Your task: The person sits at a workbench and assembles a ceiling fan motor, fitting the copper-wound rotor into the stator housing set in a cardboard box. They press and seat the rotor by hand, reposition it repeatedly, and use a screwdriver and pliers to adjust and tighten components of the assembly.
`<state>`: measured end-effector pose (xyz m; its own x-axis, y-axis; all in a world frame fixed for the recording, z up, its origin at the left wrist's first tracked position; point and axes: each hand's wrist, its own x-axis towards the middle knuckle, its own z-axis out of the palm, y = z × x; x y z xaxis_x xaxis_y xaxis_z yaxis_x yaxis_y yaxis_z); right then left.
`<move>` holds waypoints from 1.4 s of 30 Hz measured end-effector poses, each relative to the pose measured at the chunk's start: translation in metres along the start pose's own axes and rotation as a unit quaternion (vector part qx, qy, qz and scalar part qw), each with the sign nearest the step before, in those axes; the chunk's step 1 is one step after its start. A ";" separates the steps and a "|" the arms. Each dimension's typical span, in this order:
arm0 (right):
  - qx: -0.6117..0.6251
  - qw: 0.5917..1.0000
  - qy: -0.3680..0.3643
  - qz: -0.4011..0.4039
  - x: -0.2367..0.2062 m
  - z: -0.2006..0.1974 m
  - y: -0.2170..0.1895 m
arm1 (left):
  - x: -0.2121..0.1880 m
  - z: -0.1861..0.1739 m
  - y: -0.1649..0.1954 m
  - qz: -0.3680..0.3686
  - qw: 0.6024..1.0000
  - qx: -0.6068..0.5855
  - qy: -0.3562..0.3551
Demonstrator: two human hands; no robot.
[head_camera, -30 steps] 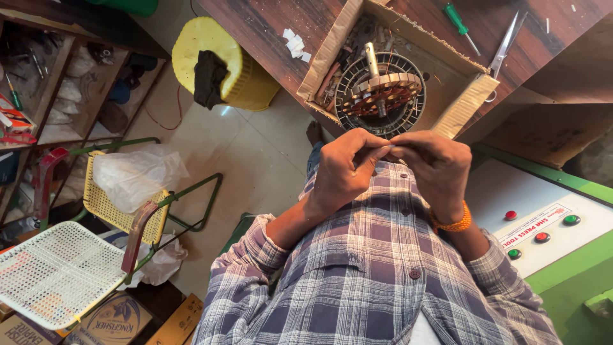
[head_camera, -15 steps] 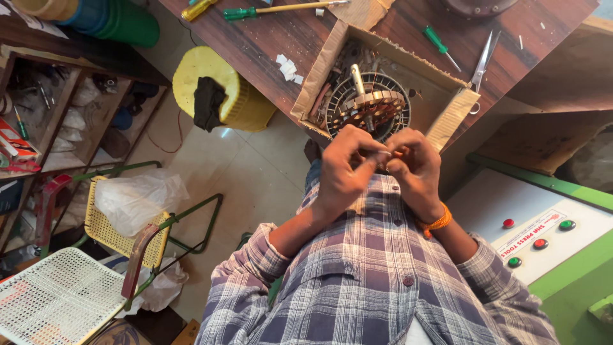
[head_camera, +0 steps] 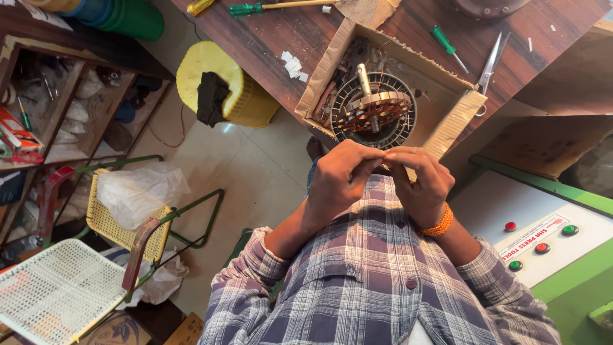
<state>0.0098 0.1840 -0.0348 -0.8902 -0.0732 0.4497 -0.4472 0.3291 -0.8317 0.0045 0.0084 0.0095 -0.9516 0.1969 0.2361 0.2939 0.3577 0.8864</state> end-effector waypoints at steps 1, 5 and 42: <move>0.011 1.000 -0.009 -0.003 0.000 -0.001 -0.001 | -0.003 -0.001 -0.001 -0.047 0.998 -0.047 -0.007; -0.002 0.998 -0.034 -0.050 -0.001 -0.003 0.000 | -0.012 -0.003 -0.006 -0.197 0.961 -0.192 -0.038; 0.142 0.973 -0.047 0.177 -0.010 -0.002 0.013 | 0.007 -0.020 0.010 -0.108 0.991 -0.056 -0.062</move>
<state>0.0130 0.1912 -0.0495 -0.9909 -0.0924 0.0975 -0.1046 0.0759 -0.9916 -0.0006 -0.0046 0.0278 -0.9709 0.2392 -0.0083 0.0663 0.3020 0.9510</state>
